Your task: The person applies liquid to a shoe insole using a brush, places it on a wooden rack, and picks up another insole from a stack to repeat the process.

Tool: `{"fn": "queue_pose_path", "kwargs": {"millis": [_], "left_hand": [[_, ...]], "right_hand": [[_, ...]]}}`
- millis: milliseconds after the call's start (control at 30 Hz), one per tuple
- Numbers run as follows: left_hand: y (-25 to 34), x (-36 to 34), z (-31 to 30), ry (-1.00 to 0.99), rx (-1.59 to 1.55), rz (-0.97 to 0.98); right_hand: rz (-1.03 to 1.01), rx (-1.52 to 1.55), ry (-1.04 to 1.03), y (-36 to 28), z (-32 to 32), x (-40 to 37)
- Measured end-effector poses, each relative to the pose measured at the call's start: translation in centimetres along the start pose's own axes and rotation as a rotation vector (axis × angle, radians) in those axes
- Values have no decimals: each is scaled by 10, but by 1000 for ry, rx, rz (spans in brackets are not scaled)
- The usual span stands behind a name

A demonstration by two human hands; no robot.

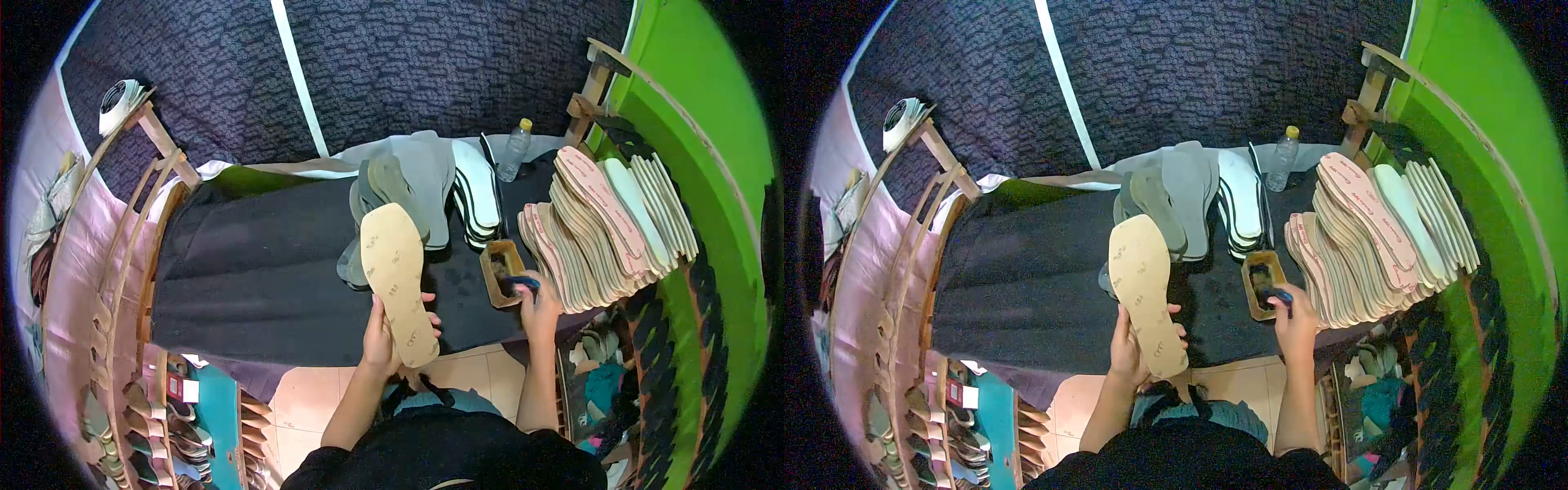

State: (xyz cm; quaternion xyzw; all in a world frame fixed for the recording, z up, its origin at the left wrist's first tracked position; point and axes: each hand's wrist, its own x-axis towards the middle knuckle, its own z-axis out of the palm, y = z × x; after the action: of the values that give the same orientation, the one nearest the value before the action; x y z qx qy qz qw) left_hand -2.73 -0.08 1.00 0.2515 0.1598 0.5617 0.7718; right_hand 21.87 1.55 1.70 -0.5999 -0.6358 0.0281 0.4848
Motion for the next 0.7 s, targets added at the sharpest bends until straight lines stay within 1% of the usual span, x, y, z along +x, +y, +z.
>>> {"fn": "queue_pose_path", "kwargs": {"millis": [200,267,300,367,400,467,533,567,600,667,700], "left_hand": [[-2,-2,0,23,30,-3],[-2,-2,-1,41,23,-4],[-2,-3,-2,40,64,-7],[-4,-4,-1,37,105,-13],[-5,-4,1,20,157,-19],[-8,-5,4,1,209,-26],[-12,-6,7,-57,246,-42],[-15,-7,3,-58,245,-51],[-15,-8,2,-58,245,-49],[-13,-9,-1,-80,164,-133],[-11,-9,-1,-78,164,-126]], "right_hand": [[-79,49,29,-8,-7,7],[-234,54,224,-15,-5,6],[-235,55,222,-23,-5,7],[-365,246,304,-46,-10,13],[-363,244,306,-56,-12,16],[-530,484,132,-74,-11,22],[-663,453,92,-87,-1,30],[-708,425,63,-93,2,34],[-710,426,63,-96,6,33],[-781,415,0,-99,14,33],[-854,450,-23,-99,14,31]]}}
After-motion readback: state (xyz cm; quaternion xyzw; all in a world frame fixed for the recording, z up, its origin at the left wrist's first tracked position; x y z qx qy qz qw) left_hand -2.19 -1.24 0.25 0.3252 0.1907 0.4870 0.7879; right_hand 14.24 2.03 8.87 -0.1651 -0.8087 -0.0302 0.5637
